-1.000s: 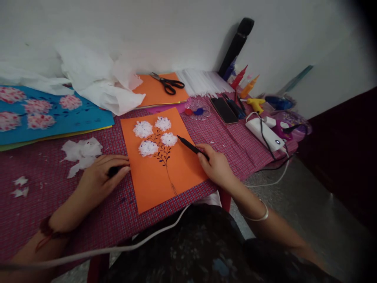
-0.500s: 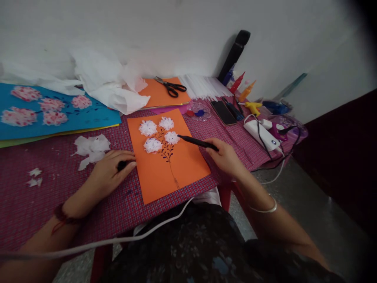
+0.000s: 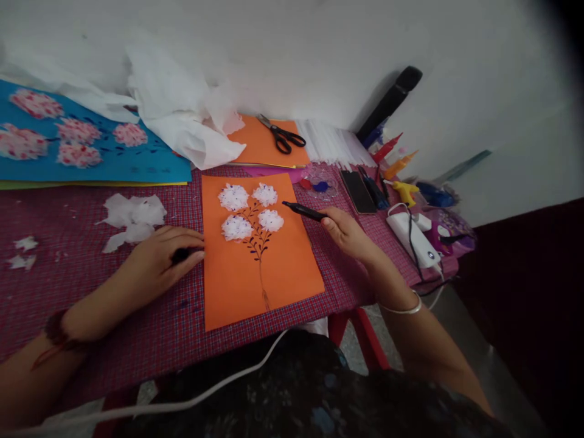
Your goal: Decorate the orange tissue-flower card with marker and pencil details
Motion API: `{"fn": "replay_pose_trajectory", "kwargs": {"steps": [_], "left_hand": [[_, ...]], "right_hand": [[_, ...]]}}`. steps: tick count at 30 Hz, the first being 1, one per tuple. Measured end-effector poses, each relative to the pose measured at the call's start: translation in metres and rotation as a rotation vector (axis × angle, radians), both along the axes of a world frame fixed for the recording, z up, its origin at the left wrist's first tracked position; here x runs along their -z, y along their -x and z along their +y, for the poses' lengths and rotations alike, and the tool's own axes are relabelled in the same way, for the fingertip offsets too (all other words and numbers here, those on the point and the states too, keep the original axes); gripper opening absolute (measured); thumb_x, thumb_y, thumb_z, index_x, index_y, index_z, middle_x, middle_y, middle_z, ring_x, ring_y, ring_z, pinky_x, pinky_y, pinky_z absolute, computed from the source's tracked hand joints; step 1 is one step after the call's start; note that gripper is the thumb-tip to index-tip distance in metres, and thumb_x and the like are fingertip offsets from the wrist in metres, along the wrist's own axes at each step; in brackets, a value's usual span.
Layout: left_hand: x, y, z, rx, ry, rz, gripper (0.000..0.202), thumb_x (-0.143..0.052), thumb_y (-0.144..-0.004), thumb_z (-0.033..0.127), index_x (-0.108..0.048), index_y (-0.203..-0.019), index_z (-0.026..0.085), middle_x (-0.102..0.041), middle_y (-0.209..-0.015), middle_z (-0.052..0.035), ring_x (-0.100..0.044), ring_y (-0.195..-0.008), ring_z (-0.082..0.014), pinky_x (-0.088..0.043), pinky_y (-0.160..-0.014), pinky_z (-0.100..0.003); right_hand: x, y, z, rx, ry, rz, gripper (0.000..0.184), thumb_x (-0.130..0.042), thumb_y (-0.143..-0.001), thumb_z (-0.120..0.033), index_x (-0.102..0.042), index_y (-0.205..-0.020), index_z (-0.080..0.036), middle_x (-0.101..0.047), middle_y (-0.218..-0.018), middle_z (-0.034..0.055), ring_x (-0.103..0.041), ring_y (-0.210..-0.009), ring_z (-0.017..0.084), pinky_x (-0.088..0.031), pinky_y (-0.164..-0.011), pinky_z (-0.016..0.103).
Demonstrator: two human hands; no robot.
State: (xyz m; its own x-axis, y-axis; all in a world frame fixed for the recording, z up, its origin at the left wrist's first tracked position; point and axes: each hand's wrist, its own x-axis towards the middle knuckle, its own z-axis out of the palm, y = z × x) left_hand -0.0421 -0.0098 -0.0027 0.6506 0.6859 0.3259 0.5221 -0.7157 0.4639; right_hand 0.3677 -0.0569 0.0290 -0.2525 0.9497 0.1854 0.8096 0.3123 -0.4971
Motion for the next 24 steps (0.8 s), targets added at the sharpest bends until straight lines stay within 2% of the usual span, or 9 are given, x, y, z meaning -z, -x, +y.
{"fn": "replay_pose_trajectory", "kwargs": {"steps": [4,7,12,17,24], "left_hand": [[0.0,-0.001,-0.002,0.0,0.001,0.006,0.026,-0.053,-0.098,0.044,-0.068,-0.101,0.023,-0.075,-0.104,-0.0061,-0.068,-0.098,-0.0235,-0.052,-0.09,-0.044],[0.001,0.0,-0.002,0.003,-0.004,0.009,0.024,-0.053,-0.099,0.042,-0.067,-0.102,0.023,-0.074,-0.105,-0.0055,-0.068,-0.1,-0.0235,-0.052,-0.09,-0.043],[0.003,0.0,-0.001,-0.008,-0.024,0.021,0.022,-0.054,-0.099,0.041,-0.067,-0.104,0.024,-0.073,-0.105,-0.0047,-0.067,-0.1,-0.0236,-0.051,-0.091,-0.042],[0.001,0.0,-0.002,-0.002,-0.046,0.048,0.024,-0.05,-0.101,0.042,-0.065,-0.104,0.024,-0.072,-0.105,-0.0043,-0.067,-0.098,-0.0227,-0.05,-0.088,-0.04],[-0.007,-0.004,-0.002,0.003,-0.018,0.059,0.021,-0.051,-0.101,0.037,-0.065,-0.104,0.022,-0.071,-0.104,-0.0042,-0.065,-0.097,-0.0215,-0.048,-0.088,-0.038]], "right_hand": [[-0.003,-0.009,0.01,-0.122,0.094,0.109,0.025,-0.054,-0.097,-0.041,-0.066,-0.104,-0.021,-0.069,-0.097,0.0063,-0.064,-0.092,0.022,-0.049,-0.085,0.036],[-0.007,-0.015,0.019,-0.139,0.118,0.133,0.017,-0.062,-0.091,-0.033,-0.067,-0.1,-0.02,-0.068,-0.094,0.005,-0.064,-0.091,0.021,-0.049,-0.085,0.035],[-0.01,-0.017,0.033,-0.158,0.137,0.094,0.015,-0.062,-0.089,-0.03,-0.069,-0.098,-0.02,-0.068,-0.091,0.0047,-0.063,-0.088,0.02,-0.048,-0.082,0.035],[-0.003,-0.015,0.04,-0.141,0.154,0.058,0.016,-0.062,-0.089,-0.03,-0.071,-0.097,-0.019,-0.069,-0.091,0.0058,-0.064,-0.088,0.021,-0.048,-0.083,0.036],[-0.002,-0.027,0.039,-0.176,0.221,0.192,0.019,-0.066,-0.089,-0.035,-0.072,-0.099,-0.02,-0.069,-0.09,0.0048,-0.064,-0.086,0.021,-0.049,-0.08,0.034]]}}
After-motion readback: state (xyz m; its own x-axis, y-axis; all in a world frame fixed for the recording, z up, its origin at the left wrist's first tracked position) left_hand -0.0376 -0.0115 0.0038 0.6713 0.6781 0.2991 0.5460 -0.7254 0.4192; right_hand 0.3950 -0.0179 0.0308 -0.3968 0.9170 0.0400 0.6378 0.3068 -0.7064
